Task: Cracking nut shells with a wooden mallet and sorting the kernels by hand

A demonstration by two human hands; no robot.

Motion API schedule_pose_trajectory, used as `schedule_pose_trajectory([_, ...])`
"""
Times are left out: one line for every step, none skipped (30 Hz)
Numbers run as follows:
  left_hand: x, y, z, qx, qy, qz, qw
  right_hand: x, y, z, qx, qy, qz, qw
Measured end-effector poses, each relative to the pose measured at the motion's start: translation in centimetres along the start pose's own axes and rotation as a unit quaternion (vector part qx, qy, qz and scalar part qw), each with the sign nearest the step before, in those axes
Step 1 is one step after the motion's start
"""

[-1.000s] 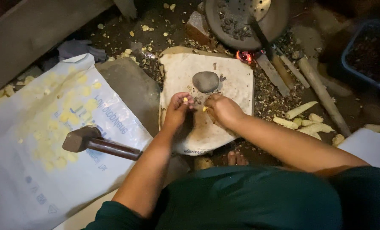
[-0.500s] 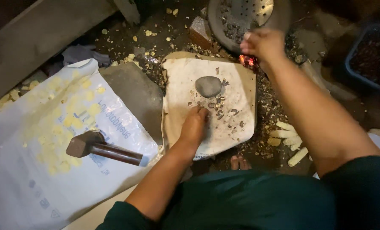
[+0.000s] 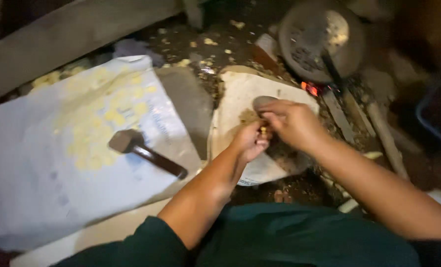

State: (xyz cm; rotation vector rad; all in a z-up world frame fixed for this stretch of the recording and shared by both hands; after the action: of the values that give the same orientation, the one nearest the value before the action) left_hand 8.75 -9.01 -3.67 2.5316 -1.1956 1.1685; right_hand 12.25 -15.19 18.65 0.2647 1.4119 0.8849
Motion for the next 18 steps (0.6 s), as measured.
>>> schedule_pose_trajectory([1.4, -2.5, -2.8, 0.016, -0.001, -0.011, 1.000, -1.0, 2.0, 0.4, -0.017, 0.009, 0.002, 1.000])
schedule_pose_trajectory([3.0, -4.6, -5.7, 0.036, 0.015, 0.102, 0.994, -2.2, 3.5, 0.8, -0.015, 0.010, -0.016, 1.000])
schedule_pose_trajectory([4.6, -6.6, -8.6, 0.055, 0.027, 0.214, 0.975, -3.4, 5.1, 1.1, -0.013, 0.011, -0.034, 0.999])
schedule_pose_trajectory([4.9, -9.3, -10.9, 0.068, 0.027, 0.208, 0.975, -3.3, 7.1, 1.7, -0.027, 0.014, -0.036, 0.999])
schedule_pose_trajectory([5.0, -13.0, -13.3, 0.138, -0.007, 0.268, 0.953, -2.3, 8.8, 2.1, -0.026, 0.066, -0.067, 0.995])
schedule_pose_trajectory([4.9, -16.2, -15.9, 0.203, -0.042, 0.326, 0.922, -1.3, 10.2, 2.1, -0.021, 0.118, -0.099, 0.988])
schedule_pose_trajectory([3.4, -19.0, -17.9, 0.211, -0.044, 0.320, 0.922, 0.1, 12.1, 2.5, -0.031, 0.121, -0.102, 0.987])
schedule_pose_trajectory([1.9, -21.4, -20.0, 0.213, -0.039, 0.353, 0.910, 2.6, 13.6, 2.4, -0.048, 0.181, -0.159, 0.969])
schedule_pose_trajectory([0.2, -23.9, -22.0, 0.215, -0.036, 0.386, 0.896, 5.1, 15.0, 2.3, -0.064, 0.239, -0.216, 0.944])
schedule_pose_trajectory([-1.6, -25.6, -24.3, 0.220, -0.037, 0.381, 0.897, 8.3, 15.9, 2.6, -0.071, 0.241, -0.219, 0.943])
schedule_pose_trajectory([-3.9, -28.1, -26.7, 0.254, -0.076, 0.367, 0.892, 12.3, 16.5, 2.3, -0.062, 0.291, -0.180, 0.938])
schedule_pose_trajectory([-6.2, -30.4, -29.1, 0.287, -0.113, 0.351, 0.884, 16.1, 17.1, 2.0, -0.052, 0.341, -0.142, 0.928])
schedule_pose_trajectory([-8.7, -31.2, -30.0, 0.291, -0.113, 0.345, 0.885, 20.1, 17.4, 1.8, -0.057, 0.344, -0.147, 0.926])
schedule_pose_trajectory([-11.9, -32.5, -30.9, 0.298, -0.136, 0.252, 0.911, 24.0, 17.4, 1.8, -0.039, 0.341, -0.140, 0.929])
schedule_pose_trajectory([-15.2, -33.7, -31.5, 0.302, -0.157, 0.156, 0.927, 28.0, 17.2, 2.0, -0.022, 0.339, -0.134, 0.931])
schedule_pose_trajectory([-17.7, -34.0, -30.4, 0.303, -0.156, 0.151, 0.928, 30.4, 17.8, 1.2, -0.024, 0.342, -0.138, 0.929])
schedule_pose_trajectory([-20.3, -34.5, -29.3, 0.321, -0.153, 0.088, 0.931, 32.3, 17.7, 1.0, 0.041, 0.305, -0.079, 0.948])
schedule_pose_trajectory([-22.8, -34.9, -27.9, 0.334, -0.148, 0.027, 0.931, 33.9, 17.4, 0.5, 0.108, 0.265, -0.020, 0.958])
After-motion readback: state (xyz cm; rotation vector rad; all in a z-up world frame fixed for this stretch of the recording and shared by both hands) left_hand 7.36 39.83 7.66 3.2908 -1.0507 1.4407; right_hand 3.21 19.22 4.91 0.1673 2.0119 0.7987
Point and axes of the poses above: each hand's wrist, its own z-axis towards the middle knuckle, its own x-axis out of the palm, y = z × x, the point moved 9 cm from there along z, towards the middle knuckle, and after that the axes turned 8 degrees about -y, right-handed, at the moved point
